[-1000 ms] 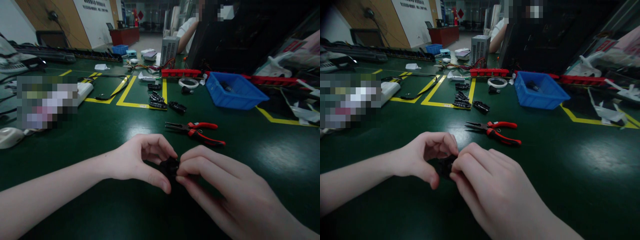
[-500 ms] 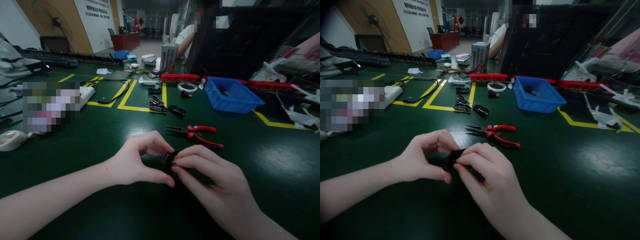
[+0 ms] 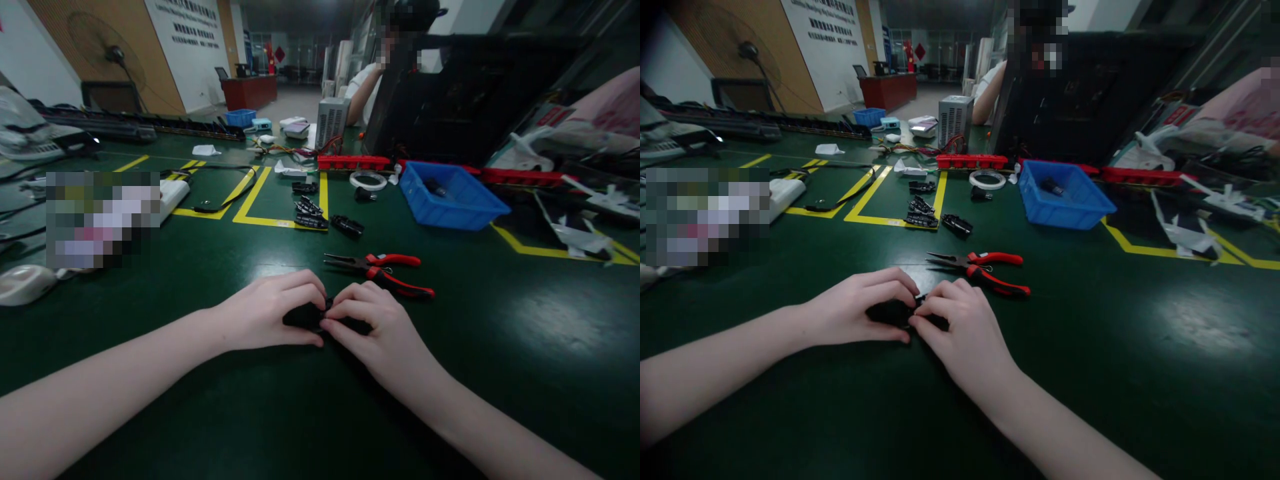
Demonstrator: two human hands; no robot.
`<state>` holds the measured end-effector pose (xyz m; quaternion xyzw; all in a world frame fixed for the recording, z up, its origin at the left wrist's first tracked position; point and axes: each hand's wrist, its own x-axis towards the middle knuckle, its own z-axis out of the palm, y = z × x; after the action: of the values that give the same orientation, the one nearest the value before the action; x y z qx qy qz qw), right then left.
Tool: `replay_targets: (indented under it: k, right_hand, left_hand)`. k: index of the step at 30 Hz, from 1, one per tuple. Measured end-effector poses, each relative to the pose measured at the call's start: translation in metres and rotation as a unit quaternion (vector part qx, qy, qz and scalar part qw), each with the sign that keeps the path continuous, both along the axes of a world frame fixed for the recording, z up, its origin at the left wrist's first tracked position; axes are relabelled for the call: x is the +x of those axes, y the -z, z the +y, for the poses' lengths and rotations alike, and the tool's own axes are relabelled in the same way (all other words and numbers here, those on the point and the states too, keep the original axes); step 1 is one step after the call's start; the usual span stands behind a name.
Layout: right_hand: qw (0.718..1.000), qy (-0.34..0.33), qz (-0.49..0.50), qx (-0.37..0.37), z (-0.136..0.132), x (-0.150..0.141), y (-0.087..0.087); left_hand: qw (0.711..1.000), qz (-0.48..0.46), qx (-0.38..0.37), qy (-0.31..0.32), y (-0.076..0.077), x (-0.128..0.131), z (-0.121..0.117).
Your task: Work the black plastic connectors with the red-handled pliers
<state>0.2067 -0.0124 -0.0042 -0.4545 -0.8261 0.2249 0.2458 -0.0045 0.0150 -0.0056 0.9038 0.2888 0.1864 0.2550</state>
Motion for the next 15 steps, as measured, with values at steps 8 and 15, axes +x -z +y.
replay_targets:
  k: [8, 15]
  right_hand:
    - [1.000, -0.001, -0.010, 0.003, 0.005, 0.004, 0.000]
    - [0.992, -0.039, 0.121, 0.001, -0.033, 0.011, -0.022]
  left_hand:
    - [0.998, -0.011, 0.043, 0.048, 0.006, -0.002, 0.001]
    - [0.999, -0.012, 0.032, -0.015, 0.006, -0.003, 0.006]
